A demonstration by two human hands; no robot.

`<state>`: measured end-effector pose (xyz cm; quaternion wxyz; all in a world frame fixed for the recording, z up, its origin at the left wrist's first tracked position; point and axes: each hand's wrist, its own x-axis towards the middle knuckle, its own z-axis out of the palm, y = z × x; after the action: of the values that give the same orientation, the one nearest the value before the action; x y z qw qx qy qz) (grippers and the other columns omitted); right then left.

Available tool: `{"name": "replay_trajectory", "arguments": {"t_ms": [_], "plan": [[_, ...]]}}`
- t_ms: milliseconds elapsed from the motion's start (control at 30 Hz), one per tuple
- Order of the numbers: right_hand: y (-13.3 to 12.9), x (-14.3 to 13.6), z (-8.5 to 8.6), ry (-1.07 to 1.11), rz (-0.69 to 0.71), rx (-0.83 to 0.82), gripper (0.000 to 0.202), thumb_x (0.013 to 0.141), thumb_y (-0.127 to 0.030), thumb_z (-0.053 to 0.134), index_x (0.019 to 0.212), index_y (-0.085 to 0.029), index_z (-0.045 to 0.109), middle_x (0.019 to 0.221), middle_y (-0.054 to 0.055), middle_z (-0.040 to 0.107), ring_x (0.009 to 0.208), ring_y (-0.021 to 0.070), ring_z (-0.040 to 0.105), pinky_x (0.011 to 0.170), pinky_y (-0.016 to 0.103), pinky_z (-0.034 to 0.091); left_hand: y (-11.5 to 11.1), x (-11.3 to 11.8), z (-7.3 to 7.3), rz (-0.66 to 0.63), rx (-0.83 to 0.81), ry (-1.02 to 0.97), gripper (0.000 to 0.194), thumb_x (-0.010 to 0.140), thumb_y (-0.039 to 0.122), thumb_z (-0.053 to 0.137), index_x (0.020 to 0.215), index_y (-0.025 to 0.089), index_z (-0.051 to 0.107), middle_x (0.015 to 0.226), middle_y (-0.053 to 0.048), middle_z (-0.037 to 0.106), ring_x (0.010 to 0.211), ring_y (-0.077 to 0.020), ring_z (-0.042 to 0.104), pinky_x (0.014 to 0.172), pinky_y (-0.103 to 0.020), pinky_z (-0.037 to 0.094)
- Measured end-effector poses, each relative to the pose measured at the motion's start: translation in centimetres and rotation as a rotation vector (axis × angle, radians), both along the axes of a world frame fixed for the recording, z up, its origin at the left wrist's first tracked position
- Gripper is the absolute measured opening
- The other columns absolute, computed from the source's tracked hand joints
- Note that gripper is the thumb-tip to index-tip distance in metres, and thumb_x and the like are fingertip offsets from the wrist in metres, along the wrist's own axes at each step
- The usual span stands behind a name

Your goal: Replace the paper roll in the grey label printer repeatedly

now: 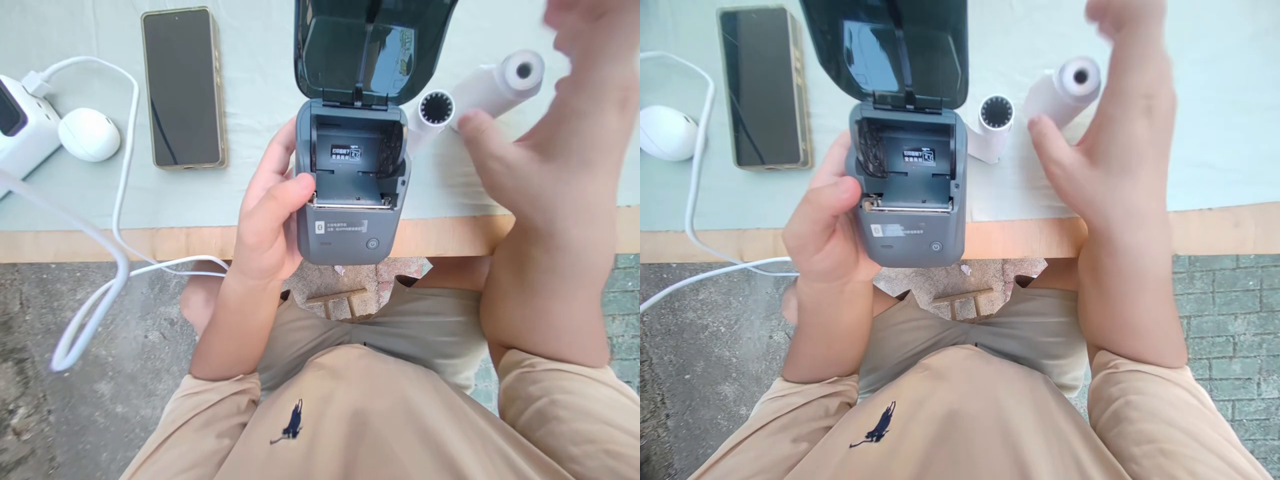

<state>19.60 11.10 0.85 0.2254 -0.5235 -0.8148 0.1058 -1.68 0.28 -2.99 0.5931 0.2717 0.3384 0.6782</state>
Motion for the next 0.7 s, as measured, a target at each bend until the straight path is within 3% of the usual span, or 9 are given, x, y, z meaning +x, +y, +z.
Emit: {"name": "replay_trajectory", "arguments": {"t_ms": [33,100,167,300,433,567,633,700], "plan": [[-0.3,-0.1,0.0,0.007,0.007,0.096,0.061,0.083,-0.039,0.055,0.139,-0.022,0.040,0.136,0.003,0.049,0.120,0.0204,0.054,0.095,0.035,0.047,0.0,0.0,0.0,-0.003,0.004,0.000,0.035,0.082,0.030,0.058,0.116,0.020,0.057,0.102,-0.001,0.069,0.105,-0.0197,0.068,0.092,-0.031,0.053],[-1.1,-0.7,0.1,0.015,0.053,0.229,0.053,0.087,-0.047,0.048,0.134,-0.024,0.046,0.133,0.002,0.051,0.094,0.0140,0.060,0.077,0.032,0.047,-0.1,0.1,-0.1,-0.003,0.016,-0.008,0.035,0.083,0.032,0.057,0.117,0.021,0.056,0.104,-0.002,0.068,0.111,-0.0220,0.066,0.091,-0.033,0.054],[-1.8,-1.8,0.0,-0.012,0.124,0.162,0.047,0.087,-0.044,0.047,0.128,-0.021,0.049,0.129,0.005,0.052,0.072,0.0065,0.052,0.068,0.030,0.044,-0.1,0.1,-0.1,-0.015,0.024,-0.022,0.036,0.083,0.032,0.055,0.118,0.021,0.055,0.108,-0.004,0.067,0.117,-0.0243,0.064,0.090,-0.035,0.055],[-2.0,-3.9,-0.8,-0.067,0.161,-0.101,0.048,0.082,-0.028,0.056,0.130,-0.022,0.049,0.118,0.011,0.051,0.093,0.0153,0.056,0.076,0.033,0.052,-0.1,-0.2,-0.3,-0.042,0.052,0.017,0.041,0.082,0.030,0.056,0.121,0.018,0.052,0.113,-0.009,0.065,0.121,-0.0269,0.059,0.093,-0.037,0.053],[-2.1,-4.3,-1.4,-0.003,0.207,-0.060,0.042,0.083,-0.021,0.054,0.125,-0.025,0.052,0.109,0.005,0.057,0.105,0.0153,0.055,0.088,0.034,0.052,0.0,-0.2,-0.5,-0.027,0.115,0.039,0.043,0.082,0.033,0.054,0.122,0.016,0.053,0.109,-0.008,0.066,0.119,-0.0279,0.060,0.097,-0.040,0.051],[-2.0,-4.1,-1.0,0.646,0.196,-0.133,0.038,0.081,-0.027,0.058,0.118,-0.029,0.055,0.109,-0.007,0.057,0.097,0.0065,0.063,0.072,0.019,0.049,0.0,0.1,-0.7,-0.003,0.056,0.011,0.037,0.084,0.029,0.053,0.120,0.020,0.053,0.110,-0.006,0.065,0.117,-0.0256,0.060,0.098,-0.041,0.051],[-1.6,-3.8,-0.4,0.951,0.160,-0.279,0.031,0.080,-0.020,0.058,0.111,-0.027,0.058,0.107,-0.007,0.059,0.093,0.0072,0.066,0.066,0.017,0.050,0.0,0.2,-0.9,-0.004,0.082,0.025,0.039,0.083,0.030,0.057,0.121,0.021,0.054,0.111,-0.005,0.065,0.110,-0.0243,0.062,0.098,-0.040,0.052],[-1.4,-3.4,0.3,0.955,0.157,-0.490,0.035,0.084,-0.023,0.048,0.118,-0.028,0.051,0.117,-0.002,0.061,0.099,0.0112,0.067,0.071,0.024,0.059,0.0,0.2,-1.1,0.008,0.098,0.033,0.040,0.083,0.032,0.057,0.121,0.020,0.055,0.111,-0.005,0.065,0.105,-0.0229,0.064,0.100,-0.040,0.051]]}}
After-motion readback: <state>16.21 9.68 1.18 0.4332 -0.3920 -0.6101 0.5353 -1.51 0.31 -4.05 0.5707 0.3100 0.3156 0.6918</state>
